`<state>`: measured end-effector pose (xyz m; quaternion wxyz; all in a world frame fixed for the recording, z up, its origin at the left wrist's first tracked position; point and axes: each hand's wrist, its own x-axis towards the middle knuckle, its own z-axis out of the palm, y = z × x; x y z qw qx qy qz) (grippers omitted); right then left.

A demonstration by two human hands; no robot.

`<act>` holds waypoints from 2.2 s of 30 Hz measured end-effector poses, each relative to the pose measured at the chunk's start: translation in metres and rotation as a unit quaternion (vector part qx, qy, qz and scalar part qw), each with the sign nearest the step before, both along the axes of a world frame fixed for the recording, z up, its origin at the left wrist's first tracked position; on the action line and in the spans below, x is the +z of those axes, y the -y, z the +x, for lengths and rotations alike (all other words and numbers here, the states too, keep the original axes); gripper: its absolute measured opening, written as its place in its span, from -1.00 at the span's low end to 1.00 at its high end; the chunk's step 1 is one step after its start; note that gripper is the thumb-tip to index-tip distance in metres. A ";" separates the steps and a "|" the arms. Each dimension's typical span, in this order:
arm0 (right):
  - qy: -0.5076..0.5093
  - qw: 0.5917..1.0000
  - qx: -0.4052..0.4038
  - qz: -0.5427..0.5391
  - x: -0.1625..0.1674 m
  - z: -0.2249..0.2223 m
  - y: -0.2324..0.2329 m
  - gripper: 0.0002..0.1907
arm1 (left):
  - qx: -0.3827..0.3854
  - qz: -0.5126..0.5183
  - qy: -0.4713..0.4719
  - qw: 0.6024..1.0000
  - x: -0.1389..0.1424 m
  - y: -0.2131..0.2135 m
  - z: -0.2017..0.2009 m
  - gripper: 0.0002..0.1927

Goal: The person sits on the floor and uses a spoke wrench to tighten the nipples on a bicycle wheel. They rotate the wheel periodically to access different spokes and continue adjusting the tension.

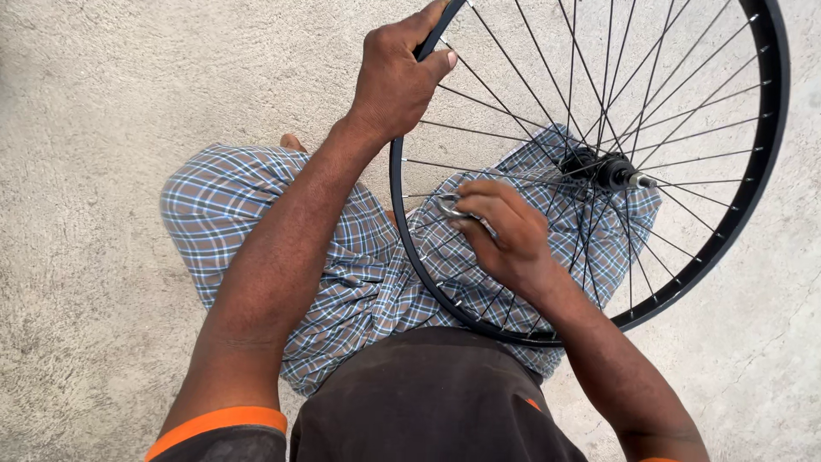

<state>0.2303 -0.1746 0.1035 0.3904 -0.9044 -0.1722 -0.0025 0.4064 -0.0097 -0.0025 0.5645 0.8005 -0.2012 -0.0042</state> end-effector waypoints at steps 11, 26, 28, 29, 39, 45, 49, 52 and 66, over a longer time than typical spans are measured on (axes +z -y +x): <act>-0.063 0.980 0.157 -0.104 -0.014 -0.017 0.008 -0.79 | -0.018 -0.004 0.022 1.000 -0.006 -0.004 0.003 -0.67; -0.243 0.927 0.224 -0.178 -0.003 0.004 -0.008 -0.49 | -0.033 -0.031 0.018 0.999 -0.013 -0.008 0.003 -0.76; -0.271 0.914 0.234 -0.192 -0.002 0.008 -0.008 -0.51 | -0.029 -0.029 0.013 0.999 -0.012 -0.008 0.003 -0.77; -0.261 0.920 0.237 -0.170 -0.003 0.009 -0.008 -0.51 | -0.027 -0.029 0.011 0.999 -0.012 -0.008 0.003 -0.76; -0.049 0.986 0.126 -0.095 -0.025 -0.021 -0.008 -0.71 | -0.026 -0.022 0.006 0.999 -0.012 -0.006 0.004 -0.76; -0.116 0.954 0.224 -0.161 -0.012 -0.010 -0.003 -0.54 | -0.031 -0.009 0.020 0.999 -0.011 -0.007 0.003 -0.81; -0.245 0.926 0.237 -0.165 -0.004 0.002 -0.012 -0.39 | -0.024 -0.009 0.037 0.999 -0.011 -0.008 0.001 -0.92; -0.262 0.918 0.243 -0.173 -0.004 0.007 -0.013 -0.49 | -0.020 -0.003 0.044 0.999 -0.011 -0.009 0.001 -0.92; -0.011 0.975 0.186 -0.121 -0.015 -0.023 -0.002 -0.65 | -0.028 -0.024 0.013 0.999 -0.011 -0.007 0.006 -0.69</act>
